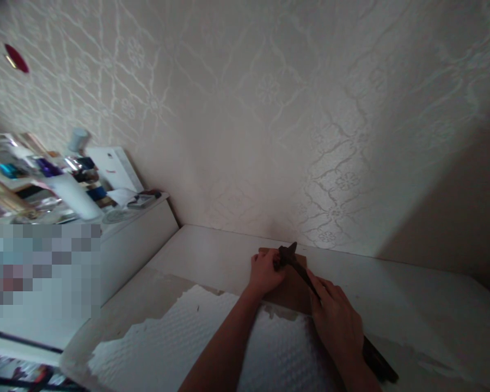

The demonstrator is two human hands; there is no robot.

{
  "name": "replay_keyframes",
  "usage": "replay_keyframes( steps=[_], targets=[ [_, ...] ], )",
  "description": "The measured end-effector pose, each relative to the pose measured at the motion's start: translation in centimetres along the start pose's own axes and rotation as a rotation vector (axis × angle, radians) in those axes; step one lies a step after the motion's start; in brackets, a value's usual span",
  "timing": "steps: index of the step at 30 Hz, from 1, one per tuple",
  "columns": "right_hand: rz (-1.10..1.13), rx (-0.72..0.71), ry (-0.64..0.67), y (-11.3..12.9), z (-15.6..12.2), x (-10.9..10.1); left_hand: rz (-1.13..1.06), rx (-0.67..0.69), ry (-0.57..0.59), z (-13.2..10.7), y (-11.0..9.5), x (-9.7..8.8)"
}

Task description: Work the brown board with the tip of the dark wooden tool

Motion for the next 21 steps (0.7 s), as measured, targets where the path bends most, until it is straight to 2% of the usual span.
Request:
replay_keyframes(
  steps=[21],
  targets=[
    [0.002,0.0,-0.005,-0.16,0.05,0.14,-0.01,0.002,0.005,-0.02,0.0,-0.03]
  ],
)
Point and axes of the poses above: each hand's wrist, its own z-axis towards the middle knuckle, its own x-axis out of the palm, y = z × x, the point moved 6 cm from there along z, towards the middle knuckle, and after that the axes turned 6 degrees about -x, right-handed, at the moved point
